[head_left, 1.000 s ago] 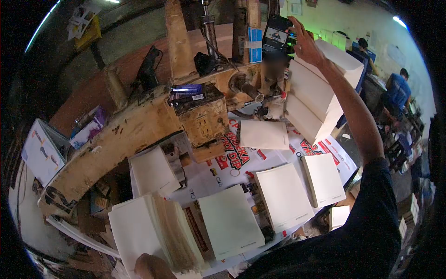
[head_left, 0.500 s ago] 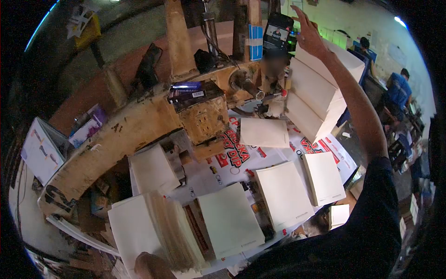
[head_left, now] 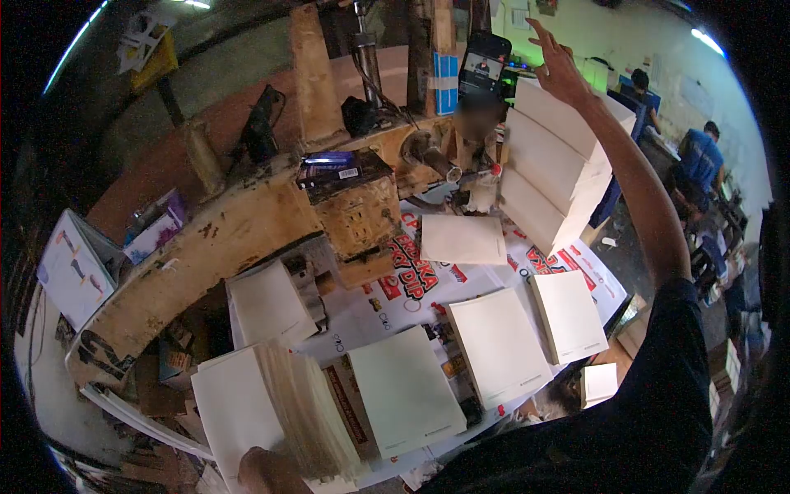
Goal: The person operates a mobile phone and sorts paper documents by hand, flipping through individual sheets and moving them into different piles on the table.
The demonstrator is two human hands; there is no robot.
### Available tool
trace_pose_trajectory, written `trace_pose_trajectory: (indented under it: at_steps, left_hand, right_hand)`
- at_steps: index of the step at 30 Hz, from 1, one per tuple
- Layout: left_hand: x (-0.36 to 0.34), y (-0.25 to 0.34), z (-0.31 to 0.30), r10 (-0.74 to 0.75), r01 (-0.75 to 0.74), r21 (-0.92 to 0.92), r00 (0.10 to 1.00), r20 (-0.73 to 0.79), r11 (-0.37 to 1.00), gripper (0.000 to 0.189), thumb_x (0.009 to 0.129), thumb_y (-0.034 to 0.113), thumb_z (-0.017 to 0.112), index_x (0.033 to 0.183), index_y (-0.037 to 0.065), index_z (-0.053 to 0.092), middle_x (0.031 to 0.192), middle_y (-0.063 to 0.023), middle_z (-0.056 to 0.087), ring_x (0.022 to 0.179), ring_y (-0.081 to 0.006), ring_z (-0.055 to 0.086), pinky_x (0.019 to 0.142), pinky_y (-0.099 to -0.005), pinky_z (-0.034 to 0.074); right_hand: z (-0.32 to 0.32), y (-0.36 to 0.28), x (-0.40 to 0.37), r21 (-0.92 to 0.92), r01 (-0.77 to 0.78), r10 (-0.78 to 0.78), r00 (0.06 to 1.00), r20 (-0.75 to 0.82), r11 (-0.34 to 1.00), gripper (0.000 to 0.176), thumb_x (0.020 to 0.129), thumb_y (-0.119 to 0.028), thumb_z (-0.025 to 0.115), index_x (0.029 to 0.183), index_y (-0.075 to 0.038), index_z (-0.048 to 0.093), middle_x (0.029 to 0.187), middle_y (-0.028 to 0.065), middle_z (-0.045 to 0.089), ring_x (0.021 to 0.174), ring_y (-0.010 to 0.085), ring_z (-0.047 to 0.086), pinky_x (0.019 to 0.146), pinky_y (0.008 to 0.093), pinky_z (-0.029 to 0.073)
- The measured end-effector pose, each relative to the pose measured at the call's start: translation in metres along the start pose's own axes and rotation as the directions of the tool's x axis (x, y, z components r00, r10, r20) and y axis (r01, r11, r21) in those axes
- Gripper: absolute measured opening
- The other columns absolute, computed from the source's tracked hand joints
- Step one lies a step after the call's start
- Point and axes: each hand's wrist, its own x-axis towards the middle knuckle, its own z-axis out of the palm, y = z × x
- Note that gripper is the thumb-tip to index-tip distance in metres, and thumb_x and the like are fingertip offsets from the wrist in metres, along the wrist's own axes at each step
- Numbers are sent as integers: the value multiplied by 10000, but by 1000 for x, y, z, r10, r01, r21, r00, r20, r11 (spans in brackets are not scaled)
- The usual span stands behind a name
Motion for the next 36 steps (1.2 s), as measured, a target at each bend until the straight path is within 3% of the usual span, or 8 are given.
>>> trace_pose_trajectory:
  at_steps: [6,8,17,20,22,24,28,36]
  left_hand:
    - [-1,1,1,-8,9,30,1000,-20,1000,671,781,342,706,1267,21,372,1245,-149,521,1176,-314,485,1004,-361,374]
    - [-3,1,0,-12,13,41,1000,-26,999,666,781,339,706,1264,21,375,1242,-149,523,1174,-314,487,1003,-362,375]
    - [-21,15,0,-206,282,318,945,-254,905,647,780,328,709,1252,22,389,1231,-149,530,1165,-314,494,995,-363,381]
    - [-40,28,14,-455,860,479,502,-735,175,640,780,324,710,1248,22,394,1227,-149,532,1162,-314,496,993,-364,383]
    - [-55,29,36,-346,931,185,69,-936,-314,636,780,321,711,1245,22,397,1225,-149,533,1160,-313,497,991,-364,384]
    - [-70,25,57,-184,865,-58,-171,-968,-499,632,780,319,712,1242,23,400,1222,-148,535,1158,-313,499,989,-365,386]
    - [-88,18,81,-41,754,-255,-349,-936,-605,623,779,313,713,1237,23,406,1217,-148,538,1154,-313,502,986,-365,388]
    - [-96,22,87,-36,725,-295,-404,-914,-622,605,779,303,716,1226,24,419,1207,-148,544,1145,-313,508,979,-367,393]
  right_hand:
    - [12,25,-4,-288,-104,132,988,78,952,630,772,-64,584,1365,-104,376,1240,202,549,1142,343,566,961,525,395]
    - [5,27,0,-331,-357,457,834,309,874,443,808,-299,598,1164,-44,535,1045,227,636,982,429,624,846,579,494]
    - [11,44,-4,-403,-233,418,780,466,885,517,695,-355,655,1039,24,585,972,232,654,922,418,644,826,499,541]
    - [5,35,-10,-359,-128,281,865,416,925,280,637,-281,630,738,-20,648,735,194,646,714,331,648,669,447,531]
    - [10,43,-7,-453,32,213,851,481,891,229,585,-266,602,598,-43,653,620,171,632,585,296,629,574,436,517]
    - [35,74,-13,-540,122,223,820,527,833,265,545,-297,593,580,-38,639,584,158,617,531,304,598,526,445,498]
    - [-9,20,-10,-414,-176,377,797,473,893,333,542,-276,650,808,-81,696,803,149,681,815,329,658,727,443,530]
    - [-16,19,-7,-343,-132,314,771,555,930,368,552,-266,693,870,-81,697,859,122,698,867,303,663,791,381,540]
